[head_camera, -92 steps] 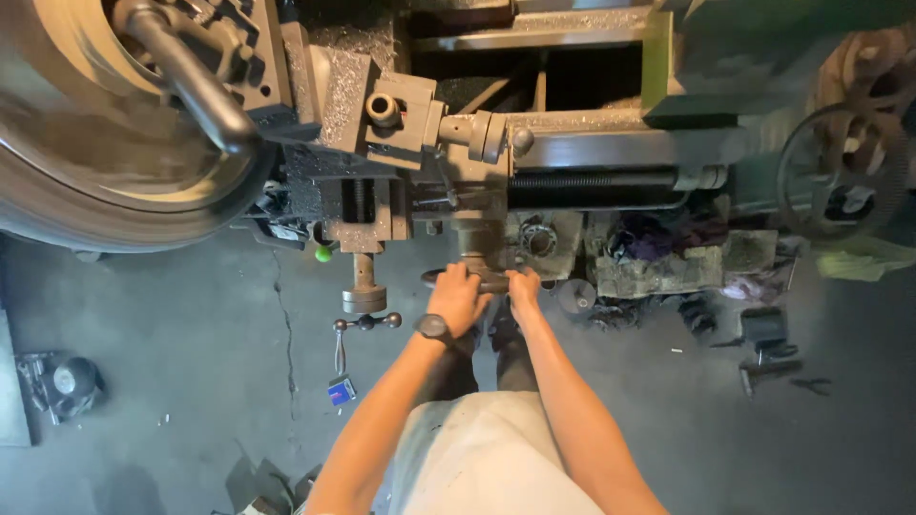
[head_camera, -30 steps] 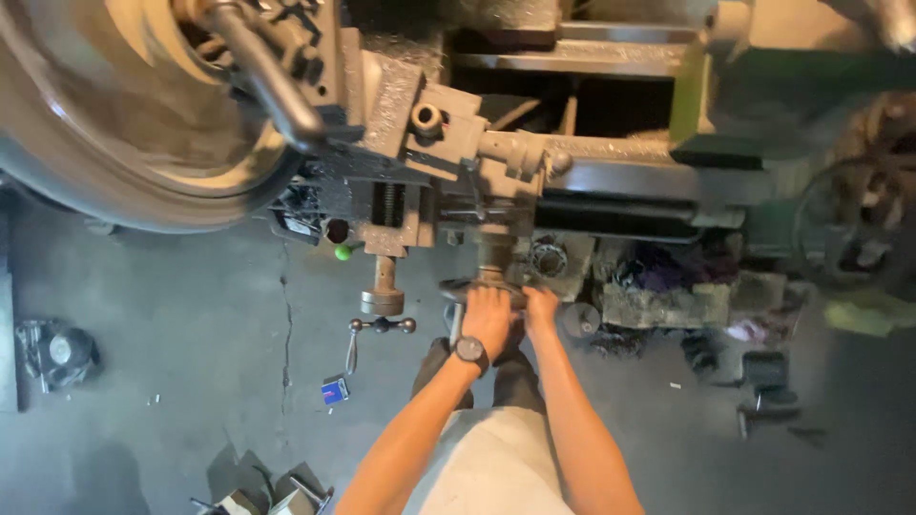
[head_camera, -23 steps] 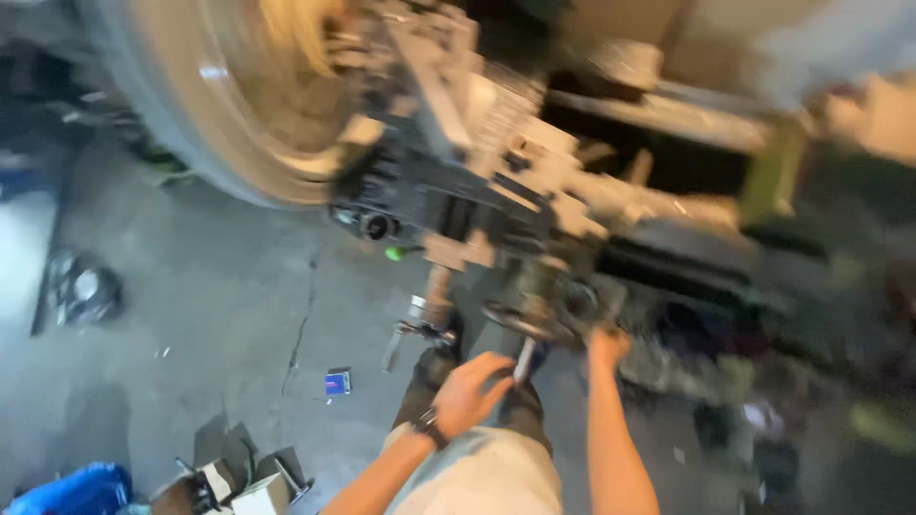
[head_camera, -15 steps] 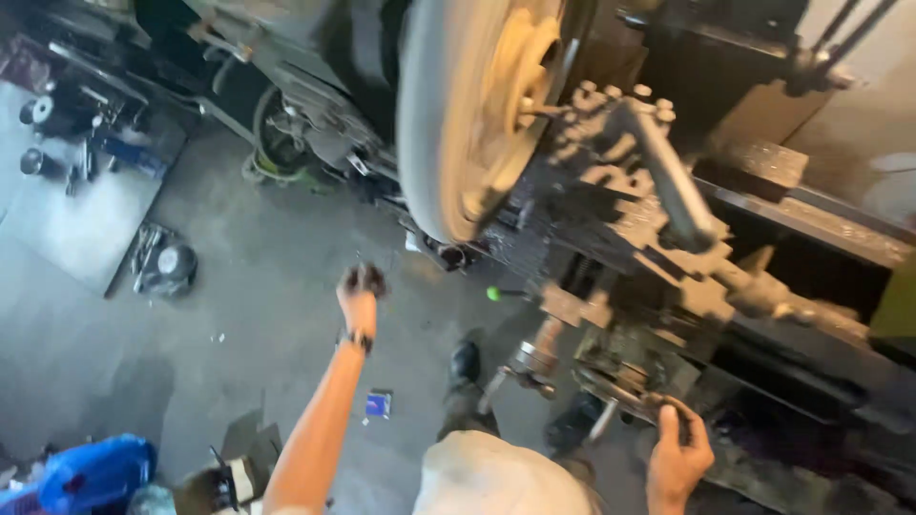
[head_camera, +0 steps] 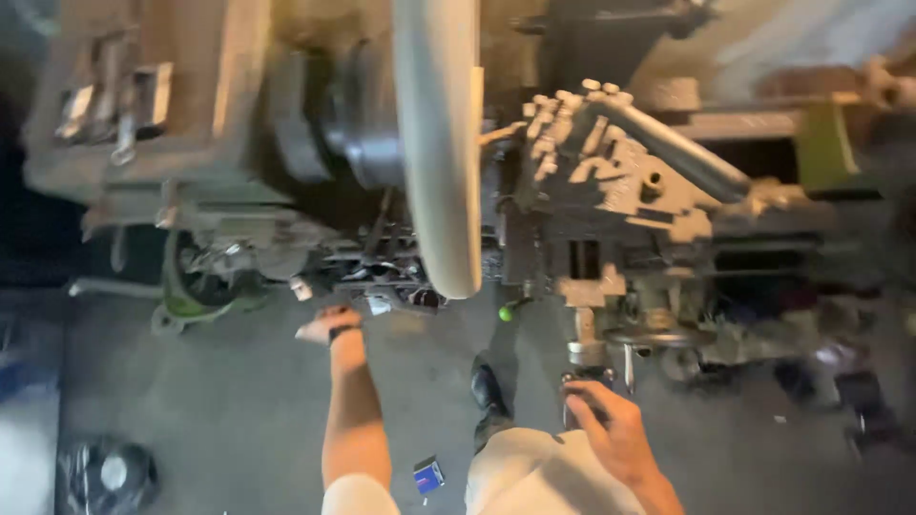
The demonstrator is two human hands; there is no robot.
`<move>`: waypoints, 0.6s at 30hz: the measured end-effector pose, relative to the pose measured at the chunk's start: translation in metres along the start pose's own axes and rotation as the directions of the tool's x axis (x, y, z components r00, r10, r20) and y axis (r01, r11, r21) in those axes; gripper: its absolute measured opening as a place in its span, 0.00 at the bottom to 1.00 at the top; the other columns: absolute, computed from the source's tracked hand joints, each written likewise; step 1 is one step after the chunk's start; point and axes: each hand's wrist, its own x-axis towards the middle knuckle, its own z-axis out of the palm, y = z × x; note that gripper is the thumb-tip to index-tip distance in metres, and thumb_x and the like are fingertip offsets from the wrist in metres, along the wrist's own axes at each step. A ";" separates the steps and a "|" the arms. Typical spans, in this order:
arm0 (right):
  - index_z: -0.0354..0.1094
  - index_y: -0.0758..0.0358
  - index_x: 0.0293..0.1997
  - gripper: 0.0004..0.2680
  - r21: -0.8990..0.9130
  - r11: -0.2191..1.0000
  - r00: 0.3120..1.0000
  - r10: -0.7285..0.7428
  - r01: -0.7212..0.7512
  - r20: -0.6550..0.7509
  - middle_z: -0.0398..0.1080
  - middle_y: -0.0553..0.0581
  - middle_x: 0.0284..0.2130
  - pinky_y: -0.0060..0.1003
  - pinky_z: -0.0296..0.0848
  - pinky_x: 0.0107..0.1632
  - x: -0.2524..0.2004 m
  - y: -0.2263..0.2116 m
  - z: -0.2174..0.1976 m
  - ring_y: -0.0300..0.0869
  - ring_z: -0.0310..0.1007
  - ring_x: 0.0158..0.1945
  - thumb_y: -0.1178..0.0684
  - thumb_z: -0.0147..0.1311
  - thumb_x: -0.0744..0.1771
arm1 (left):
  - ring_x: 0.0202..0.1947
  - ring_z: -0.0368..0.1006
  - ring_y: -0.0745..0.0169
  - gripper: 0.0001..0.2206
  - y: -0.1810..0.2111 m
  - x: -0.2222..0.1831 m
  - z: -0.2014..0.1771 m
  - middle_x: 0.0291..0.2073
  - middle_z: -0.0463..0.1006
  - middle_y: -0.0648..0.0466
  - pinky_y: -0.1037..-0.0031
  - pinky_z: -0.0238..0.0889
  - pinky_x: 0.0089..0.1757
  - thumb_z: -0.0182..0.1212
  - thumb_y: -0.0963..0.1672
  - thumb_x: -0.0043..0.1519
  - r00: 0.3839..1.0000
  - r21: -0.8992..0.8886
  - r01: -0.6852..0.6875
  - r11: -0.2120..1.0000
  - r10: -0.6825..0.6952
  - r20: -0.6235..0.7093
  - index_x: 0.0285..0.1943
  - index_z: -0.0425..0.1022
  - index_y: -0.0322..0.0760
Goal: Machining a motorcycle wheel hub using a lathe and measuring dimensions with calipers.
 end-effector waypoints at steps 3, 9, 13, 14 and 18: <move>0.77 0.65 0.46 0.08 -0.177 0.981 0.980 0.049 -0.084 -0.191 0.81 0.57 0.34 0.33 0.77 0.42 0.009 0.046 -0.034 0.39 0.80 0.37 0.56 0.57 0.65 | 0.20 0.59 0.58 0.37 -0.003 -0.010 -0.089 0.18 0.65 0.52 0.64 0.62 0.26 0.32 0.67 0.62 0.946 0.322 -0.215 0.922 0.114 0.305 0.25 0.66 0.38; 0.75 0.69 0.43 0.07 -0.043 0.982 0.744 0.112 -0.185 -0.659 0.78 0.60 0.33 0.37 0.75 0.42 0.028 0.219 -0.123 0.40 0.78 0.37 0.55 0.57 0.68 | 0.26 0.68 0.59 0.25 -0.102 -0.152 -0.226 0.26 0.74 0.51 0.66 0.64 0.29 0.49 0.56 0.70 0.891 0.799 -0.185 0.572 -0.246 0.382 0.37 0.76 0.31; 0.76 0.68 0.43 0.06 -0.089 0.940 0.589 0.131 -0.330 -0.798 0.79 0.64 0.33 0.40 0.75 0.44 0.052 0.369 -0.163 0.46 0.79 0.36 0.55 0.57 0.67 | 0.29 0.72 0.59 0.22 -0.165 -0.329 -0.231 0.29 0.76 0.50 0.66 0.69 0.34 0.51 0.53 0.70 0.747 0.840 -0.413 0.353 -0.397 0.534 0.42 0.76 0.27; 0.76 0.70 0.40 0.08 -0.104 0.914 0.676 0.210 -0.392 -0.707 0.78 0.66 0.32 0.44 0.74 0.44 0.065 0.404 -0.160 0.50 0.79 0.37 0.54 0.61 0.64 | 0.33 0.72 0.57 0.19 -0.178 -0.360 -0.230 0.33 0.77 0.48 0.66 0.68 0.37 0.54 0.51 0.69 0.660 0.765 -0.587 0.265 -0.391 0.641 0.45 0.76 0.27; 0.75 0.63 0.43 0.14 0.471 0.622 0.719 0.693 -0.626 0.041 0.75 0.50 0.29 0.36 0.79 0.37 0.110 0.387 -0.116 0.40 0.75 0.31 0.41 0.60 0.66 | 0.50 0.70 0.43 0.18 -0.236 -0.427 -0.227 0.49 0.76 0.39 0.60 0.64 0.52 0.61 0.46 0.65 0.293 0.268 -0.956 -0.119 -0.363 0.884 0.55 0.73 0.24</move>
